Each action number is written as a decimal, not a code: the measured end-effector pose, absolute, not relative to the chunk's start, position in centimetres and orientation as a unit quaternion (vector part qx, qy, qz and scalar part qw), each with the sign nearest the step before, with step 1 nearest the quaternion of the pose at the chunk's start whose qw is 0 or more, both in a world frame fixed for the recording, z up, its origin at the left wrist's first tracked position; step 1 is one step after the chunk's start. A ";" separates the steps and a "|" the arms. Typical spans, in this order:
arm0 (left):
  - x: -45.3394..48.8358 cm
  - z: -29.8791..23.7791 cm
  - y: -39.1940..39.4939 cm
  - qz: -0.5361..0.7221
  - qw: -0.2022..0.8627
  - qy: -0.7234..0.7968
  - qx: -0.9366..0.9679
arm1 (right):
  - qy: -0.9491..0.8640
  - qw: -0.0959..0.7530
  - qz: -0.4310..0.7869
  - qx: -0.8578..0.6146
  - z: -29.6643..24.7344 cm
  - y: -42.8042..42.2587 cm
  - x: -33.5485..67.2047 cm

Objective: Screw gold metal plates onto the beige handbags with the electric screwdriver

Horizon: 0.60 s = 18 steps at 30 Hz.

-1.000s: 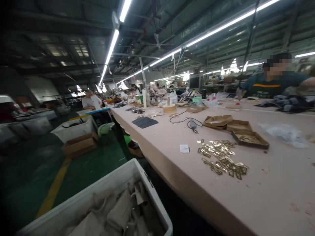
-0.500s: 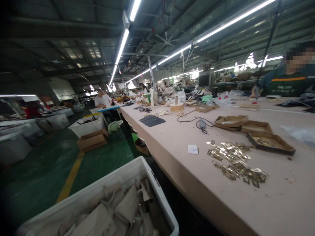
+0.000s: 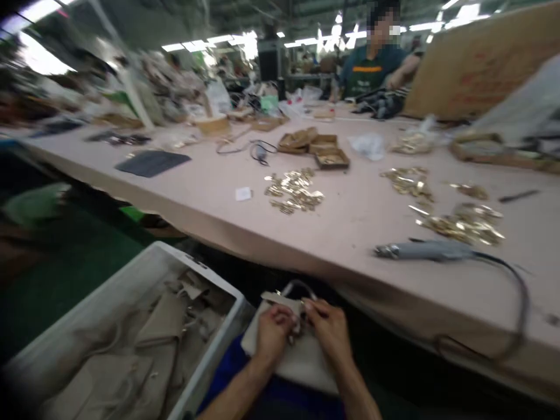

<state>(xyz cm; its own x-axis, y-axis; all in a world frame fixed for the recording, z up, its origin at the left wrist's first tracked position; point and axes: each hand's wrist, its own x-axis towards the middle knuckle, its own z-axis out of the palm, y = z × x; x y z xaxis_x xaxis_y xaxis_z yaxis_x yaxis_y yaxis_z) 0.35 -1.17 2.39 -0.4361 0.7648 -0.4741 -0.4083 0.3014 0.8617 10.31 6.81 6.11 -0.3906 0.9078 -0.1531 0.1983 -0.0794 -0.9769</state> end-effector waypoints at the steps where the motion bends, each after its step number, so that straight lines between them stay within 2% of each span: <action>1: 0.7 1.8 -0.9 0.587 0.502 0.615 0.157 | -0.599 0.311 0.561 -0.479 5.6 6.0 12.2; 7: 0.7 0.3 -0.7 0.600 0.496 0.594 0.200 | -0.649 0.328 0.460 -0.510 4.3 4.4 13.6; 13: 0.5 -0.7 -0.7 0.600 0.495 0.601 0.187 | -0.736 0.249 0.363 -0.515 4.3 4.7 13.4; 18: 0.5 -1.0 -0.6 0.595 0.501 0.601 0.184 | -0.736 0.216 0.403 -0.499 4.5 5.3 14.2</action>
<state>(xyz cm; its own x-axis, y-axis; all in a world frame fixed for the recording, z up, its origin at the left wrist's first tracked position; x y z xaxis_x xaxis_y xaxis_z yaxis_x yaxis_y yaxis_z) 0.45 -0.55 -0.98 -0.4305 0.8176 -0.3823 -0.3752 0.2231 0.8997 14.22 5.33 4.53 -0.4083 0.9089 -0.0848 0.5607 0.1764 -0.8091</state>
